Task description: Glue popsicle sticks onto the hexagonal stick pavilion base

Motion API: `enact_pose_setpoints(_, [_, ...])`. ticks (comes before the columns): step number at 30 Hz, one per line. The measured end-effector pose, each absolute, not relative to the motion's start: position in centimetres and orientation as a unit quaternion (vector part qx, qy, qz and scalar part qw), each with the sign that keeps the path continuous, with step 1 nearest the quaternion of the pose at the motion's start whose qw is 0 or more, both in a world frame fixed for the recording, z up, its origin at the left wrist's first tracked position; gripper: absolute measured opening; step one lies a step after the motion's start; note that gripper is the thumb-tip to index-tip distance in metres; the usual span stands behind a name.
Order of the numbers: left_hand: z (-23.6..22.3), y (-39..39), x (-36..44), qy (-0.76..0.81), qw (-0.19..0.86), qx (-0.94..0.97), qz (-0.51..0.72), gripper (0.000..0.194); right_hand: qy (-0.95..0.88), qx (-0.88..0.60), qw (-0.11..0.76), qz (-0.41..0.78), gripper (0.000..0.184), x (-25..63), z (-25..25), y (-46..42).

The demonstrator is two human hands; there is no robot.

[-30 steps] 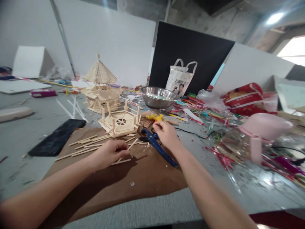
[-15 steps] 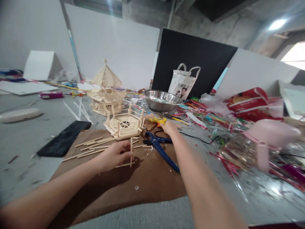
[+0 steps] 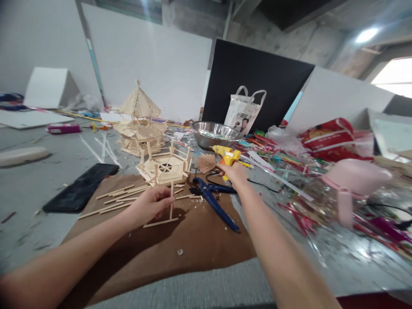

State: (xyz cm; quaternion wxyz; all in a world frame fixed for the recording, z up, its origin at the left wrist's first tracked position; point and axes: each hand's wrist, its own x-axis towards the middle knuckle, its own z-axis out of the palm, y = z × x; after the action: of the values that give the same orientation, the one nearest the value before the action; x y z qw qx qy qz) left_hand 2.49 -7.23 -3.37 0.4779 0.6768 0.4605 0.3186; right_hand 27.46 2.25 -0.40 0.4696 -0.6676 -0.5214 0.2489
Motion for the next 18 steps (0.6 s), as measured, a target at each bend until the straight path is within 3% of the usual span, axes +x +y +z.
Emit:
enact_pose_setpoints(4, [-2.9, -7.4, 2.5, 0.453, 0.517, 0.646, 0.332, 0.023, -0.55, -0.64, 0.477, 0.247, 0.02, 26.8, 0.7, 0.8])
enact_pose_setpoints(8, [-2.3, -7.5, 2.4, 0.442, 0.567, 0.598, 0.355, 0.026, -0.621, -0.509, 0.491, 0.338, 0.026, 26.1, 1.6, -2.2])
enact_pose_setpoints(13, [-1.9, -7.6, 2.3, 0.456, 0.568, 0.584, 0.358, 0.026, -0.664, -0.462, 0.401, 0.43, 0.02, 24.8, 1.5, -5.5])
enact_pose_setpoints(18, [-1.7, -7.7, 2.3, 0.467, 0.556, 0.583, 0.364, 0.024, -0.661, -0.466, 0.376, 0.452, 0.031, 23.7, 0.8, -6.3])
